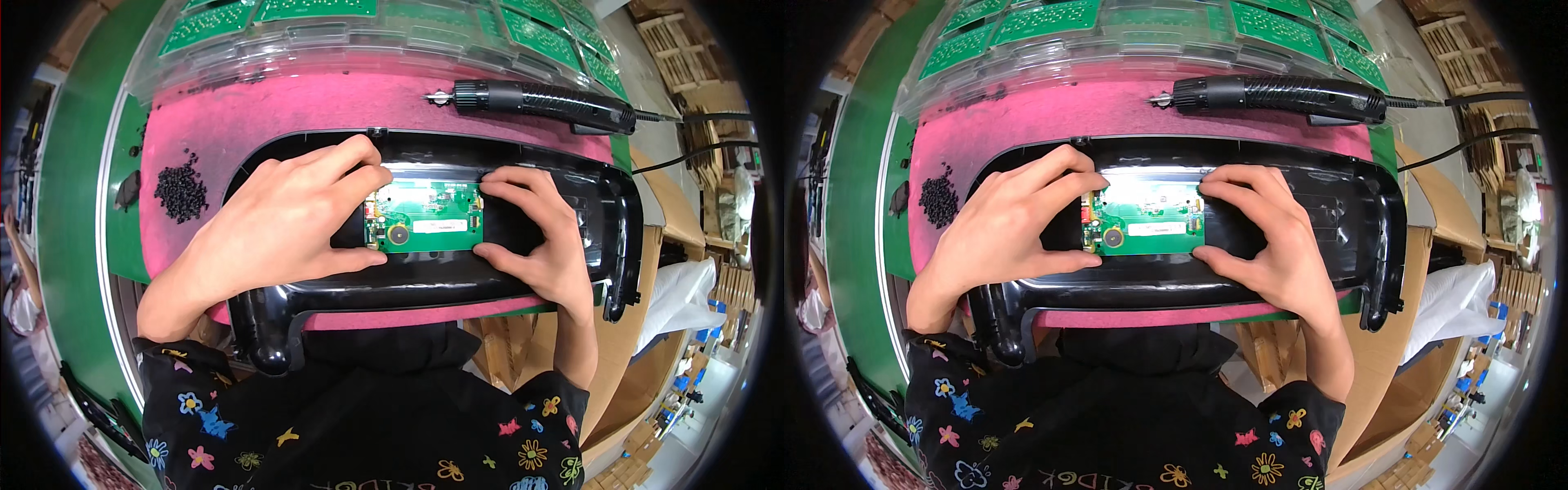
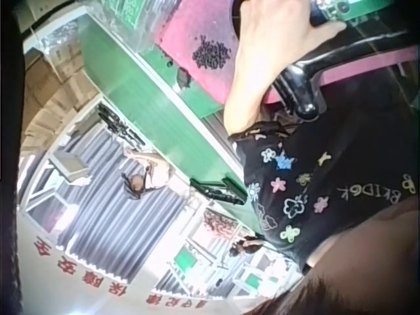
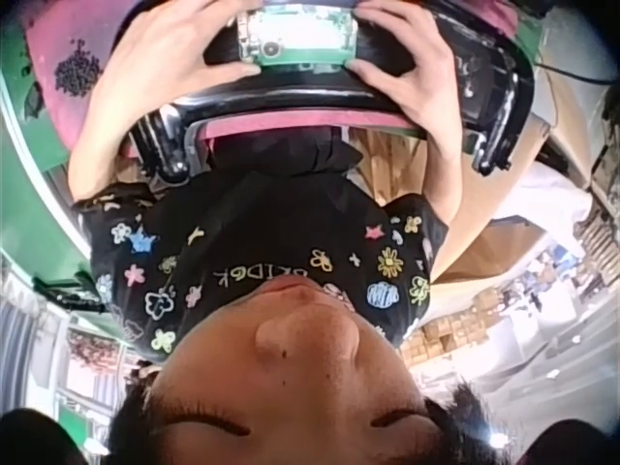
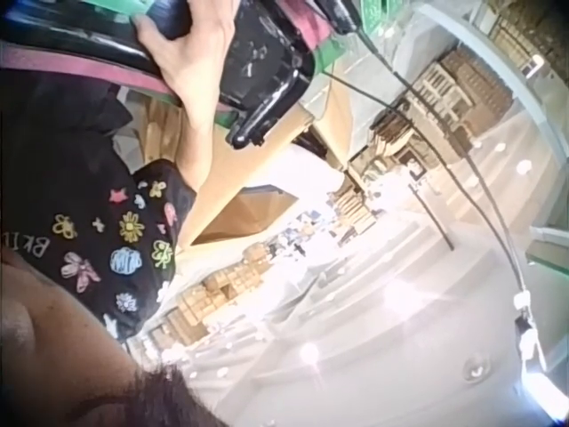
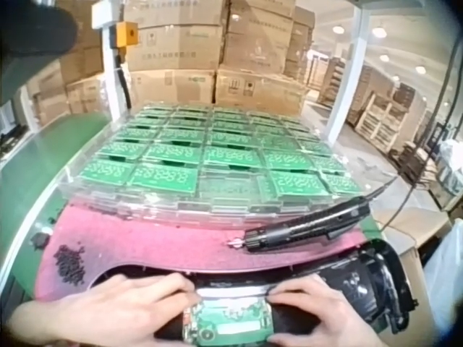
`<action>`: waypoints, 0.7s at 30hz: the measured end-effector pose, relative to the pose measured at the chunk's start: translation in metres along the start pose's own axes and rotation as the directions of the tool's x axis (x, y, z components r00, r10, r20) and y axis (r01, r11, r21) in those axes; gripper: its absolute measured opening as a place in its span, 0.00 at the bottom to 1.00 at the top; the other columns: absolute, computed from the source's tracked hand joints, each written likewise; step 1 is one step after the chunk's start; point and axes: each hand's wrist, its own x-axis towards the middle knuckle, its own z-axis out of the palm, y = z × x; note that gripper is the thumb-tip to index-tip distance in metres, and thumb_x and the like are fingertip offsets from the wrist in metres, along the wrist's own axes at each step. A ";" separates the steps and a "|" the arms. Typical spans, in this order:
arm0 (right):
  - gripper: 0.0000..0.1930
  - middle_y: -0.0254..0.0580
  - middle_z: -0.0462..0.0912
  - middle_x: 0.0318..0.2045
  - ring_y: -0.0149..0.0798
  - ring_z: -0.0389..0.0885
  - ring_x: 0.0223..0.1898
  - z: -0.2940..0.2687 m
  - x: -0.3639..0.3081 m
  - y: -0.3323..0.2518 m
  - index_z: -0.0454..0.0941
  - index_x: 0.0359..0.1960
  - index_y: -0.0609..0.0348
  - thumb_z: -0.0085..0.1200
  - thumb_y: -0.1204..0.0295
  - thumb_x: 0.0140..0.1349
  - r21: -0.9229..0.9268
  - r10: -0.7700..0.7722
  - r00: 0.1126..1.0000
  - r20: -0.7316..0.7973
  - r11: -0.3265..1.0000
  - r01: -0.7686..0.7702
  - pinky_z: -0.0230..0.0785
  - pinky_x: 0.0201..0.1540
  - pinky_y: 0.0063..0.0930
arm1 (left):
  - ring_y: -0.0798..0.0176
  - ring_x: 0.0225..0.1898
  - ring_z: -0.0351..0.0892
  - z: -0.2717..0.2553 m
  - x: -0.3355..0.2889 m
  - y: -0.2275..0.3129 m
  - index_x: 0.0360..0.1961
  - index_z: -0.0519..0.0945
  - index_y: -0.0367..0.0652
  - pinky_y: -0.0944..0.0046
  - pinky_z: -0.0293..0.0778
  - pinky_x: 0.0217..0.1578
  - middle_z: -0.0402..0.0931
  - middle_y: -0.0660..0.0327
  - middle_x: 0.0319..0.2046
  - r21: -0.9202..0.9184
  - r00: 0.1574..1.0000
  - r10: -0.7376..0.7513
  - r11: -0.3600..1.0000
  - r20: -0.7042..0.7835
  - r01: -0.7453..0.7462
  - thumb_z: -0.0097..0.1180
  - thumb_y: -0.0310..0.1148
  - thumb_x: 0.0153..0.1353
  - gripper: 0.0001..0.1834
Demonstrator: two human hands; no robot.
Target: Assemble electronic circuit boards into plastic housings using an electric screwdriver on an assembly line.
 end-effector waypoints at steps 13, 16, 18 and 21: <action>0.32 0.47 0.78 0.50 0.48 0.76 0.50 0.003 0.001 -0.008 0.77 0.52 0.62 0.70 0.78 0.38 -0.071 0.022 1.000 0.012 0.997 -0.021 0.68 0.56 0.37 | 0.56 0.40 0.80 0.000 -0.005 -0.004 0.48 0.76 0.38 0.60 0.79 0.32 0.71 0.60 0.45 0.015 0.999 0.032 0.999 -0.010 -0.032 0.75 0.37 0.42 0.31; 0.33 0.46 0.76 0.52 0.44 0.77 0.48 -0.008 0.002 -0.016 0.75 0.57 0.63 0.70 0.75 0.44 0.031 0.126 0.992 -0.019 0.992 -0.125 0.68 0.53 0.33 | 0.56 0.42 0.80 0.001 -0.009 -0.010 0.50 0.75 0.37 0.60 0.79 0.32 0.71 0.60 0.46 0.016 0.998 0.055 0.998 -0.016 -0.054 0.74 0.41 0.44 0.33; 0.31 0.48 0.75 0.52 0.44 0.75 0.51 -0.023 -0.005 -0.012 0.71 0.61 0.61 0.66 0.73 0.53 0.075 0.293 0.893 -0.341 0.956 -0.284 0.66 0.54 0.33 | 0.55 0.42 0.80 0.000 -0.009 -0.008 0.51 0.74 0.35 0.60 0.79 0.32 0.71 0.58 0.46 -0.007 0.999 0.036 0.999 -0.005 -0.036 0.74 0.44 0.45 0.35; 0.31 0.48 0.73 0.54 0.41 0.71 0.53 -0.057 0.010 0.002 0.61 0.70 0.54 0.57 0.70 0.65 -0.528 0.016 0.848 -0.530 0.776 -0.345 0.61 0.57 0.33 | 0.55 0.44 0.80 -0.004 -0.008 -0.006 0.52 0.73 0.34 0.59 0.80 0.32 0.71 0.57 0.46 -0.025 0.999 0.038 0.999 0.012 -0.037 0.72 0.48 0.47 0.37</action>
